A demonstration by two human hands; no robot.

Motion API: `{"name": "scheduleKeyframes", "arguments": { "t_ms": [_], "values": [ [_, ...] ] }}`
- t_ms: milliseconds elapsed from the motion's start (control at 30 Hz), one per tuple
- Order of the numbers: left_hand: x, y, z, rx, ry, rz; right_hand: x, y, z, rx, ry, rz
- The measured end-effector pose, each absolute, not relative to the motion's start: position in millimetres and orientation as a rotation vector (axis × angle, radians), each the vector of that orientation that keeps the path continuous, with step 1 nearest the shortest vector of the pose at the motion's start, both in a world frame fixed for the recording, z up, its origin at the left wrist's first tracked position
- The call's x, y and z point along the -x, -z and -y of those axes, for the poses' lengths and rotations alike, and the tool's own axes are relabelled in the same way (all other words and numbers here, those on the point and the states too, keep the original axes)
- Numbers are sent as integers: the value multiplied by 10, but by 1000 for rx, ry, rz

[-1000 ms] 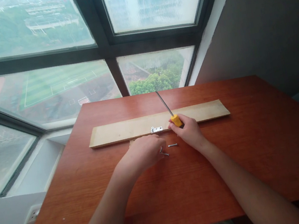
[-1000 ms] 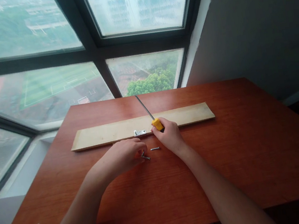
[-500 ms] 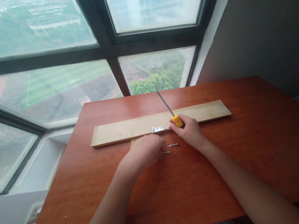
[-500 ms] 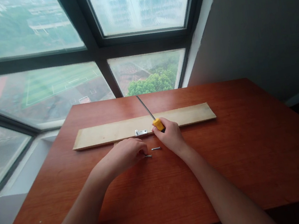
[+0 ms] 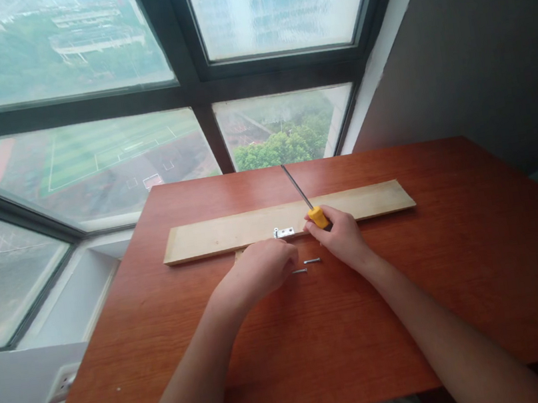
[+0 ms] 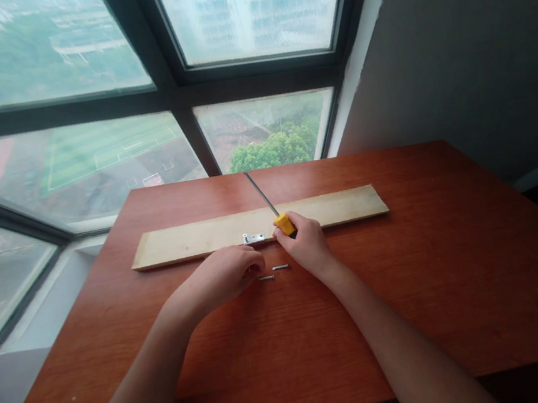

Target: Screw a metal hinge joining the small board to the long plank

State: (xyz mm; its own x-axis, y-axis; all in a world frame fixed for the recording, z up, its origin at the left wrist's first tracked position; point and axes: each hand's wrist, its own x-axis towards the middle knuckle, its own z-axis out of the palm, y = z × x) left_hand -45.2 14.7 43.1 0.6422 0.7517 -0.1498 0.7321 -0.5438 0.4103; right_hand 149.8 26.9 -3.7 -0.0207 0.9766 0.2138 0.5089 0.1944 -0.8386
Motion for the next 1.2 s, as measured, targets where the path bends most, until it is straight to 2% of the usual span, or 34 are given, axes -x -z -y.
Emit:
{"name": "scheduleKeyframes", "arguments": {
  "t_ms": [300, 600, 733, 1033, 1200],
  "values": [
    [444, -468, -173, -2425, -198, -1142, -1509, 40, -266, 1421, -746, 1645],
    [454, -393, -271, -2210, -540, -1138, -1481, 47, -269, 1365, -923, 1613],
    [391, -409, -228, -2294, -478, -1191, -1484, 47, -276, 1363, -947, 1587],
    [176, -237, -25, -2547, -152, -1001, -1488, 40, -279, 1384, -932, 1551],
    [184, -221, -48, -2565, -107, -1033, -1486, 44, -275, 1394, -919, 1562]
  ]
}}
